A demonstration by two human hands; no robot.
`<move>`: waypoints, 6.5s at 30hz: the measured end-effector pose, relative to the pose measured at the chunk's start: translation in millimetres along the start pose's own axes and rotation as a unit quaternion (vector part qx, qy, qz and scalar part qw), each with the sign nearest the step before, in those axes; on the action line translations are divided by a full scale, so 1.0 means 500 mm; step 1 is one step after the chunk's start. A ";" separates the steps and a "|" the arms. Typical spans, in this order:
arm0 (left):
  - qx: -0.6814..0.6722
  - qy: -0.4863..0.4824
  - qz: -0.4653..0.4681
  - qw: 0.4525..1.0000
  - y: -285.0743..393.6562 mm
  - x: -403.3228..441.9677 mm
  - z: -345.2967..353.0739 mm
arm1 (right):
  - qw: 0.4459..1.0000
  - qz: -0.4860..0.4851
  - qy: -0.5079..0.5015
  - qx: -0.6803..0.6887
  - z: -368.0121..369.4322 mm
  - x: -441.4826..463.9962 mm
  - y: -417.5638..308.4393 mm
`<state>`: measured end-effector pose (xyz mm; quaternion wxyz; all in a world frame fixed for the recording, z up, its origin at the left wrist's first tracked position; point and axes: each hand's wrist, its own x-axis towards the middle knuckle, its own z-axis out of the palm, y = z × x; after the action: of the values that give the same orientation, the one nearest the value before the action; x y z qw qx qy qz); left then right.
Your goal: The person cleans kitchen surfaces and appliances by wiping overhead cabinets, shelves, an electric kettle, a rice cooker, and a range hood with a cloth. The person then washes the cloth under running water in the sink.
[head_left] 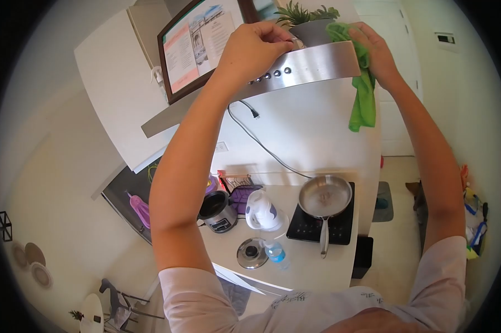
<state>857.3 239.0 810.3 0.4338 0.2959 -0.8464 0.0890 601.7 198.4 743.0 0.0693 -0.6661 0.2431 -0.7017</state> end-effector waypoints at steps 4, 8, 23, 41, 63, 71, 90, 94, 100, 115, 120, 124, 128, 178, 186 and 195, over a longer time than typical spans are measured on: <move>0.015 -0.022 -0.054 0.998 0.002 0.016 0.008 | 0.995 -0.005 0.013 -0.102 -0.024 0.060 0.131; 0.052 -0.041 -0.142 0.988 0.042 0.033 0.014 | 0.991 0.119 0.053 0.022 -0.090 0.155 0.266; 0.070 -0.028 -0.328 0.942 0.133 0.084 0.061 | 0.866 0.006 -0.469 -0.171 -0.043 0.329 0.273; 0.095 -0.028 -0.350 0.932 0.187 0.100 0.065 | 0.851 0.075 -0.453 -0.255 0.039 0.446 0.446; 0.283 0.017 -0.344 0.895 0.202 0.123 0.100 | 0.890 0.252 -0.235 0.297 0.069 0.465 0.484; 0.306 0.008 -0.333 0.892 0.218 0.123 0.089 | 0.823 0.288 -0.241 0.427 0.075 0.496 0.540; 0.208 0.133 -0.525 0.814 0.123 0.312 0.263 | 0.864 0.001 -0.463 -0.197 -0.011 0.387 0.357; 0.209 0.135 -0.494 0.833 0.110 0.318 0.258 | 0.866 -0.055 -0.467 -0.172 -0.024 0.350 0.300; 0.118 0.032 -0.453 0.883 0.104 0.326 0.236 | 0.851 -0.037 -0.502 -0.147 -0.014 0.324 0.236; 0.022 0.097 -0.392 0.915 0.241 0.249 0.048 | 0.905 -0.046 -0.410 0.102 0.050 0.281 0.107; -0.029 0.113 -0.336 0.935 0.258 0.211 0.019 | 0.910 -0.124 -0.368 -0.141 0.109 0.281 0.048; -0.012 0.159 -0.346 0.924 0.274 0.200 -0.027 | 0.989 -0.079 -0.118 -0.028 0.146 0.348 0.066; -0.005 0.162 -0.343 0.925 0.266 0.169 -0.066 | 0.987 -0.049 -0.153 0.002 0.195 0.405 0.093; 0.018 0.172 -0.338 0.925 0.224 0.089 -0.085 | 0.826 -0.071 -0.542 -0.141 0.097 0.230 -0.027; 0.001 0.129 -0.288 0.949 0.245 0.087 -0.039 | 0.834 -0.084 -0.520 -0.164 0.070 0.288 0.024; 0.061 0.108 -0.332 0.935 0.155 0.138 0.055 | 0.920 0.015 -0.387 0.057 0.015 0.370 0.089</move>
<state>762.8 261.3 856.4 0.5087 0.5749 -0.6405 0.0227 579.7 79.6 890.5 0.2063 -0.8768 0.1672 -0.4009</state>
